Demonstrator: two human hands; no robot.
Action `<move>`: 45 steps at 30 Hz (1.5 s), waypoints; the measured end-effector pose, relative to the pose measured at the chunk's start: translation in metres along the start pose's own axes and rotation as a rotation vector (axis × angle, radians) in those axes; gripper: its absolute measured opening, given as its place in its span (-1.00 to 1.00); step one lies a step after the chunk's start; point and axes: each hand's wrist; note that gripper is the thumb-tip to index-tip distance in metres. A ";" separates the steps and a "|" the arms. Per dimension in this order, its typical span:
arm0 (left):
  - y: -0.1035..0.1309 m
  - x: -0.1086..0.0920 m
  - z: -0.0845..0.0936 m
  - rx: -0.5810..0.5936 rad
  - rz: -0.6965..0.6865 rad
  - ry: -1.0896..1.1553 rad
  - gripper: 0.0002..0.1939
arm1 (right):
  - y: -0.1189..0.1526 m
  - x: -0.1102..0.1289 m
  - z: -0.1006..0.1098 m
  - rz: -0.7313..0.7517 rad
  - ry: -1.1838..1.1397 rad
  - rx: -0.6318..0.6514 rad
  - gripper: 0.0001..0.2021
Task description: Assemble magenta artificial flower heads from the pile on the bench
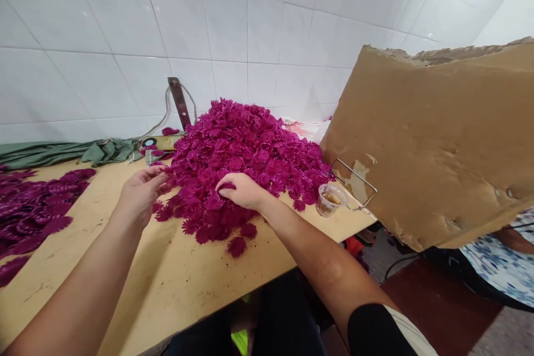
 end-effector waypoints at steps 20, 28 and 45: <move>0.053 0.000 -0.042 0.338 -0.077 -0.108 -0.65 | -0.005 0.000 -0.015 -0.243 -0.693 0.130 -0.85; 0.032 0.018 -0.046 0.130 -0.036 -0.018 -0.60 | -0.009 -0.003 -0.031 -0.247 -0.738 -0.126 -0.85; 0.044 0.003 -0.058 0.331 -0.056 -0.133 -0.76 | -0.013 -0.012 -0.016 -0.147 -0.606 -0.095 -0.71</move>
Point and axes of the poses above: each hand's wrist, its own y-axis away from the middle knuckle, its own z-axis out of the back of the hand, x = y × z, and after that the axes turned 5 degrees about -z, right-handed
